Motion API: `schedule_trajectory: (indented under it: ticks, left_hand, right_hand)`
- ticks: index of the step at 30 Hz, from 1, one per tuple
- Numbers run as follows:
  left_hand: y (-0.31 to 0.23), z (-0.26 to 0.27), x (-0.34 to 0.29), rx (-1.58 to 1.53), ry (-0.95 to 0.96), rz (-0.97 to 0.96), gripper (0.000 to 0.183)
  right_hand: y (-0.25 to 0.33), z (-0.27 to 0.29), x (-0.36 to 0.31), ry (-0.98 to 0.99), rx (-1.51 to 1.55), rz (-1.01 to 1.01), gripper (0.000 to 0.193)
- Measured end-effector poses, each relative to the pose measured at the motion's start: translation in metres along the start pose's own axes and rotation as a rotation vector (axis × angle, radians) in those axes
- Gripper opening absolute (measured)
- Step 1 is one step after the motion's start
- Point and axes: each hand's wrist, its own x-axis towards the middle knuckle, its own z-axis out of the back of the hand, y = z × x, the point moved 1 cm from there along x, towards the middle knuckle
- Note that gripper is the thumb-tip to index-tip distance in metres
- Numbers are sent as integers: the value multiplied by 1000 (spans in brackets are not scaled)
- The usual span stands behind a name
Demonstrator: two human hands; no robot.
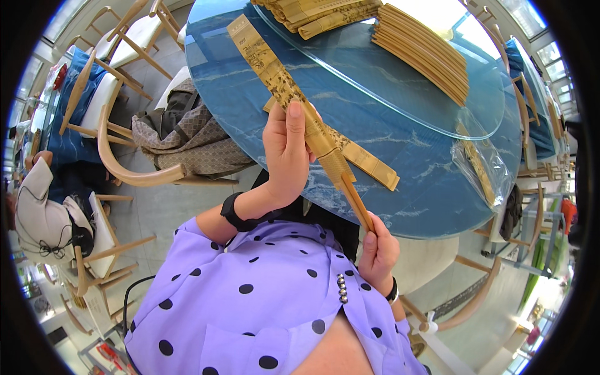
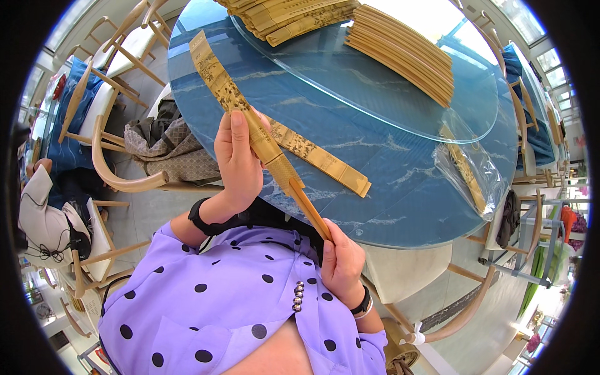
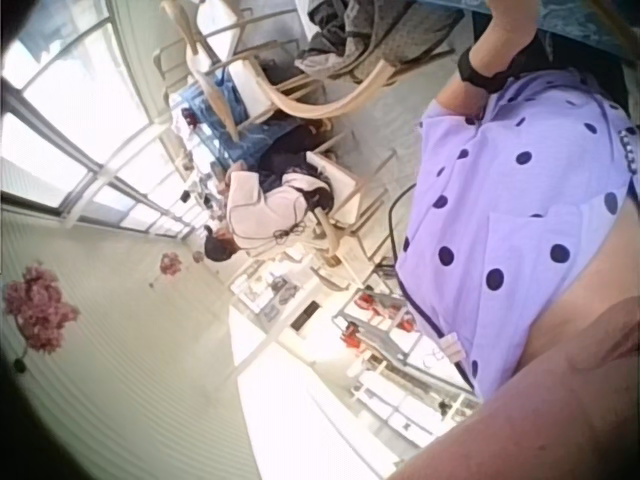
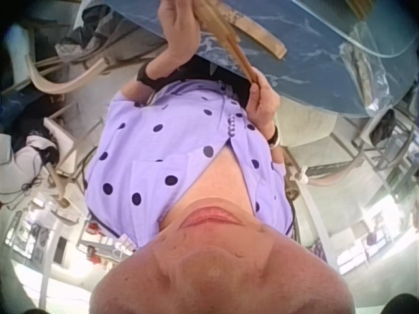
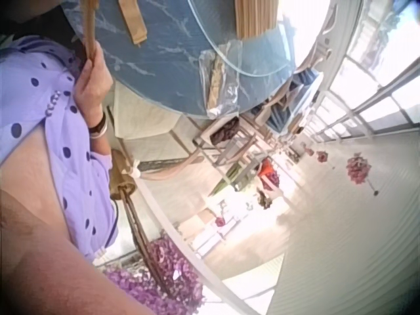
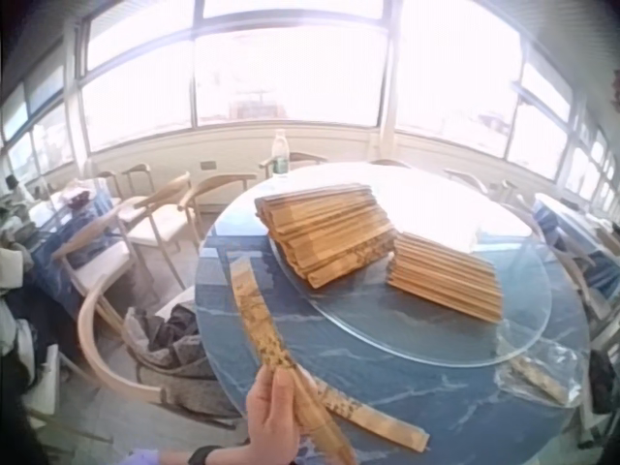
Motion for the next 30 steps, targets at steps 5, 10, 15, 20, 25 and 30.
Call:
schedule_trajectory:
  ticks: [5, 10, 15, 20, 25, 30]
  left_hand:
    - [1, 3, -2, 117, -14, -129, 38]
    - [3, 1, 2, 226, -71, -208, 38]
    - [7, 4, -6, 191, -66, -180, 36]
    - [-8, -7, -1, 124, 28, -146, 39]
    - [-13, -2, 9, 191, 139, 9, 45]
    - [-11, 10, 32, 172, 68, 111, 43]
  right_hand:
    - [-3, -1, -2, -10, 10, -15, 29]
    - [-4, -2, -7, -13, 27, -38, 28]
    - [-3, -1, -5, -21, 39, -48, 28]
    - [1, -1, 1, -13, 65, -38, 28]
    - [2, -3, 5, 63, 155, -92, 31]
    - [-1, -2, 8, 26, -28, 108, 40]
